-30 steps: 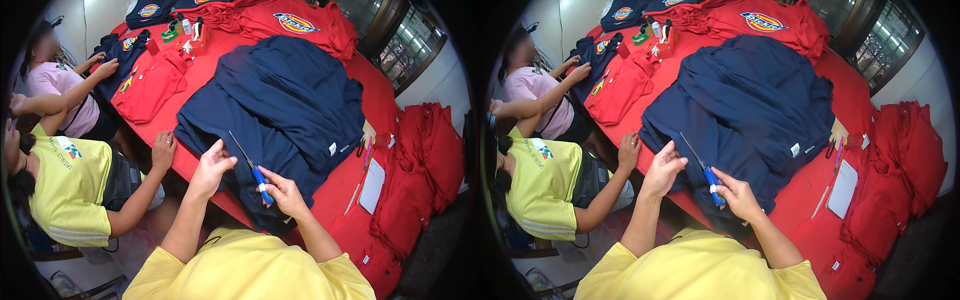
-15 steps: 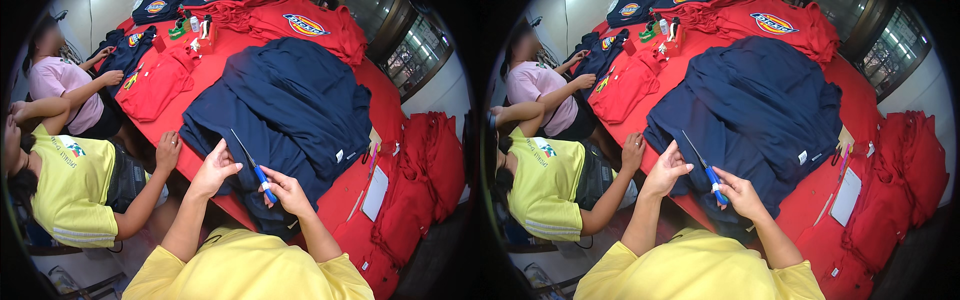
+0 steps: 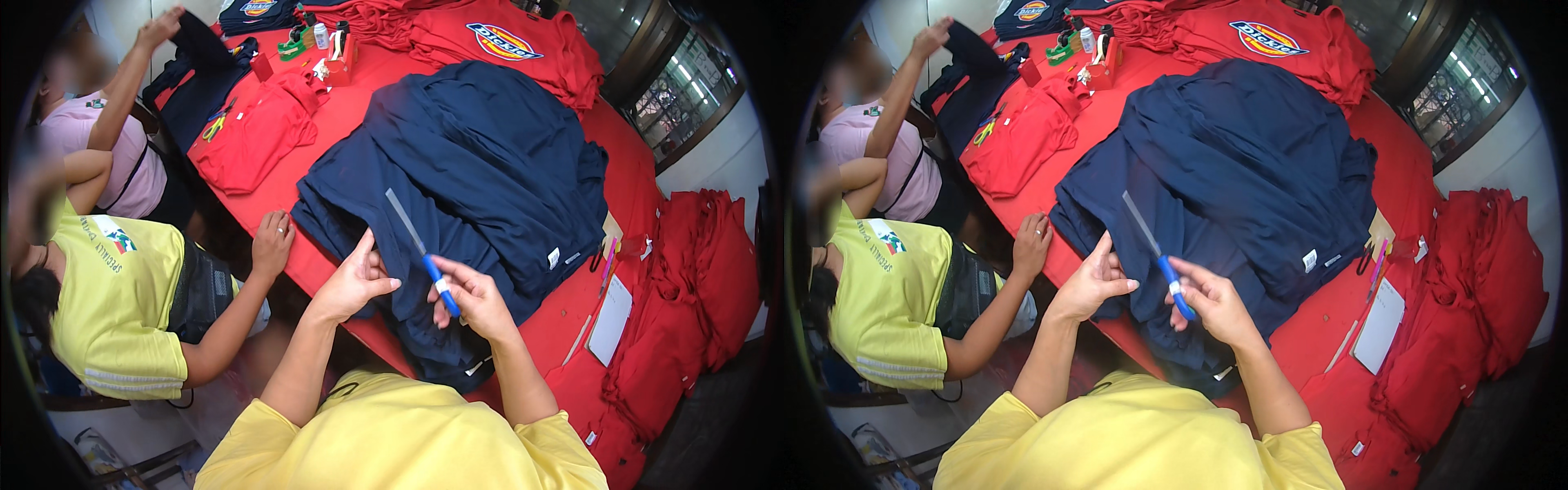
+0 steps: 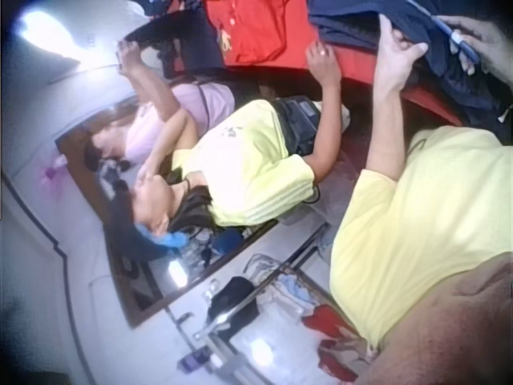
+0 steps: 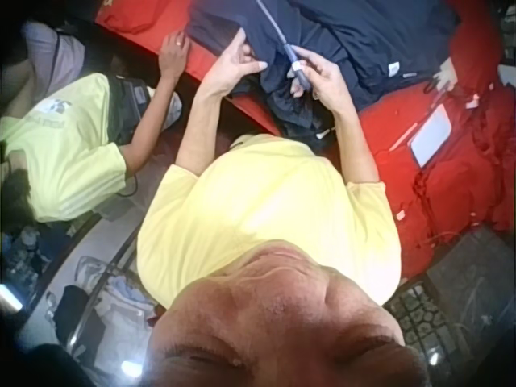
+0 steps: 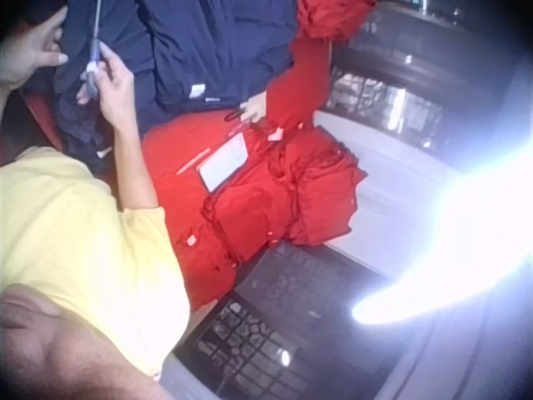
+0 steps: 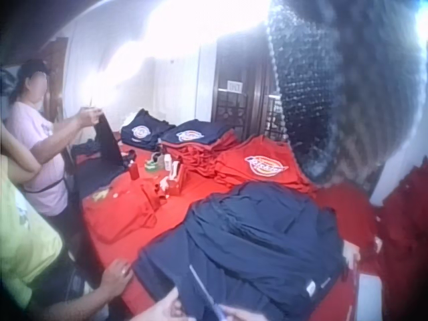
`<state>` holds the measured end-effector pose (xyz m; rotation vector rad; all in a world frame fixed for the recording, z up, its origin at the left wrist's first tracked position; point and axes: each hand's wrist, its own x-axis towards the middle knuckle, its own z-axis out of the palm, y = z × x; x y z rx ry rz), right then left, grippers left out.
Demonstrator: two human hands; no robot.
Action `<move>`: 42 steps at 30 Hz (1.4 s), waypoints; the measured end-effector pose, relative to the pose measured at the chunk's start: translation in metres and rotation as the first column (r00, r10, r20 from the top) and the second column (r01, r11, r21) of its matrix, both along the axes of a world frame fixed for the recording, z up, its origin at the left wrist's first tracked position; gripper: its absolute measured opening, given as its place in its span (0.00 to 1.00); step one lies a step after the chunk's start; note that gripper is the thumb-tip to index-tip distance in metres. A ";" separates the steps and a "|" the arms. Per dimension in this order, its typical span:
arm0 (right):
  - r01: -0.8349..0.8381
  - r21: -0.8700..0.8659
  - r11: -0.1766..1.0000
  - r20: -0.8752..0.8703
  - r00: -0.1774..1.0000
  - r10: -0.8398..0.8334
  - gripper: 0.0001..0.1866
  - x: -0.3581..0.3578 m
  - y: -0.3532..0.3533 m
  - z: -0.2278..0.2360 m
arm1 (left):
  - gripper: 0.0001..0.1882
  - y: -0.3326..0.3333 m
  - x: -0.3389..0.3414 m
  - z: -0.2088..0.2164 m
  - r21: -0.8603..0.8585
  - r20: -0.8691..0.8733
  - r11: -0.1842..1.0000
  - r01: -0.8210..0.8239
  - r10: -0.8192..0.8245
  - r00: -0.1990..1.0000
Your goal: The person uses shears to trim loose threads from a stack of navy blue shirts on a table. They handle the shirts one at a time, flipping them over and inspecting different sides before setting them aside.
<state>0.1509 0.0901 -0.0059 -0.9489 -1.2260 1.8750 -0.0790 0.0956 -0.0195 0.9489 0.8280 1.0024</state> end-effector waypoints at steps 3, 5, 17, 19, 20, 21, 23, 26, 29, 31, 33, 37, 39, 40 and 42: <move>0.179 0.231 0.956 0.056 0.979 -0.197 0.31 -0.020 0.007 0.004 | 0.42 -0.006 0.022 -0.003 -0.045 0.089 0.999 0.015 -0.011 0.996; 0.277 0.223 0.935 0.069 0.952 -0.298 0.31 -0.029 0.011 -0.004 | 0.37 -0.009 0.039 -0.010 -0.124 0.105 0.991 0.053 -0.040 0.994; 0.076 0.331 0.940 0.424 0.879 -0.221 0.31 -0.012 0.005 -0.025 | 0.23 0.123 -0.079 -0.071 -0.297 0.492 0.824 -0.482 0.565 0.662; 0.053 0.329 0.943 0.499 0.838 -0.221 0.29 -0.014 0.004 -0.015 | 0.22 0.127 -0.081 -0.063 -0.316 0.434 0.825 -0.468 0.564 0.702; 0.070 0.321 0.945 0.457 0.862 -0.219 0.28 -0.011 0.009 -0.017 | 0.21 0.125 -0.084 -0.060 -0.340 0.419 0.830 -0.441 0.554 0.719; 0.092 0.309 0.947 0.415 0.883 -0.221 0.28 -0.005 0.014 -0.020 | 0.21 0.121 -0.082 -0.051 -0.367 0.402 0.835 -0.409 0.539 0.740; 0.114 0.382 0.917 0.355 0.898 -0.260 0.26 -0.007 0.026 -0.005 | 0.20 0.114 -0.078 -0.040 -0.285 0.339 0.853 -0.437 0.516 0.786; 0.149 0.595 0.789 0.173 0.936 -0.306 0.28 -0.025 0.050 0.032 | 0.18 0.112 -0.076 -0.035 -0.209 0.296 0.866 -0.453 0.498 0.815; 0.063 0.539 0.840 0.165 0.970 -0.179 0.29 -0.047 0.067 0.041 | 0.17 0.113 -0.074 -0.035 -0.179 0.285 0.863 -0.473 0.506 0.814; -0.009 0.513 0.858 0.189 0.977 -0.103 0.30 -0.062 0.078 0.015 | 0.20 0.117 -0.080 -0.051 -0.238 0.330 0.843 -0.483 0.538 0.776; -0.022 0.438 0.899 0.178 0.982 -0.063 0.29 -0.065 0.083 -0.005 | 0.22 0.118 -0.076 -0.047 -0.301 0.321 0.827 -0.474 0.556 0.766; 0.037 0.187 0.982 -0.088 0.996 -0.020 0.28 -0.055 0.088 -0.031 | 0.29 0.094 -0.056 -0.022 -0.268 0.124 0.829 -0.490 0.535 0.836; 0.042 0.159 0.986 -0.139 0.990 -0.020 0.29 -0.051 0.091 -0.034 | 0.33 0.083 -0.050 -0.021 -0.226 0.111 0.824 -0.520 0.552 0.826; 0.042 0.154 0.987 -0.152 0.988 -0.019 0.29 -0.050 0.090 -0.033 | 0.29 0.082 -0.051 -0.030 -0.214 0.162 0.842 -0.495 0.530 0.832; 0.045 0.292 0.955 -0.039 0.999 -0.036 0.29 -0.047 0.083 -0.032 | 0.22 0.086 -0.057 -0.053 -0.179 0.266 0.877 -0.447 0.480 0.836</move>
